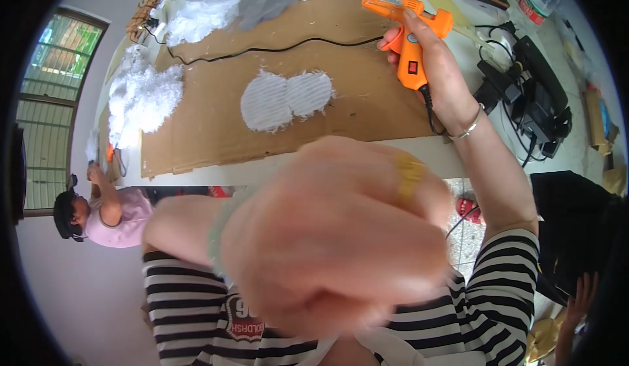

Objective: Using a hot glue gun to attach white stuffing to a cardboard base to create a fluffy object.

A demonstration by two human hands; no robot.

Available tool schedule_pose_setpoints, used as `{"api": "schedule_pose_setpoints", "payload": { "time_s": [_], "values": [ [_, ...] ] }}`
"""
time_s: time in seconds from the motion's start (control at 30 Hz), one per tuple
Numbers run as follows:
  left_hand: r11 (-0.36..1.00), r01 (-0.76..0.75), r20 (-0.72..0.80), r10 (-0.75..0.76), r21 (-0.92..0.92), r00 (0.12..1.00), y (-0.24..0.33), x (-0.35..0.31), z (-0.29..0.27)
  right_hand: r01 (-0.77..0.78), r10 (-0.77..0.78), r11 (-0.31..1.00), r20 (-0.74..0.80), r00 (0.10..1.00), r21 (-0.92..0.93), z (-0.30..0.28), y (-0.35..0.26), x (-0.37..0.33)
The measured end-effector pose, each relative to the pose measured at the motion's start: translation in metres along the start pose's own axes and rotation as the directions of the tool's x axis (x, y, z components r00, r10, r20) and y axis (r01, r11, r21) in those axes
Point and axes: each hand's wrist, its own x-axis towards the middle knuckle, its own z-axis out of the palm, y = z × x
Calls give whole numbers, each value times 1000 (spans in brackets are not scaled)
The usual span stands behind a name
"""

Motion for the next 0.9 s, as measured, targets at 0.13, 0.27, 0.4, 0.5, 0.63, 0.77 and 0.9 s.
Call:
{"api": "schedule_pose_setpoints", "payload": {
  "time_s": [0.13, 0.27, 0.4, 0.5, 0.63, 0.77, 0.9],
  "values": [
    [982, 183, 154, -187, 40, 970, 17, 21, -6, 33, -32, 999, -20, 999, 23, -7, 2, -4],
    [969, 108, 230, -160, 224, 960, 39, 23, -18, 21, -22, 1000, -34, 999, -8, 5, -3, -6],
    [919, 13, 334, -157, 394, 930, 55, 25, -33, -1, 1, 1000, 13, 1000, -27, 0, -5, -7],
    [861, -66, 399, -164, 504, 902, 61, 26, -41, 16, -17, 999, -9, 1000, -50, 0, -5, -5],
    [769, -309, 485, -2, 560, 875, 63, 36, -33, 21, -22, 998, -22, 1000, -55, -2, -6, -9],
    [719, 93, 148, -265, 689, 953, 60, 0, 1, 24, -24, 1000, -30, 999, -14, -4, -2, -8],
    [820, 137, 140, -255, 556, 957, 59, 19, -14, 1, -2, 998, -16, 1000, -63, 1, -2, -6]
  ]
}}
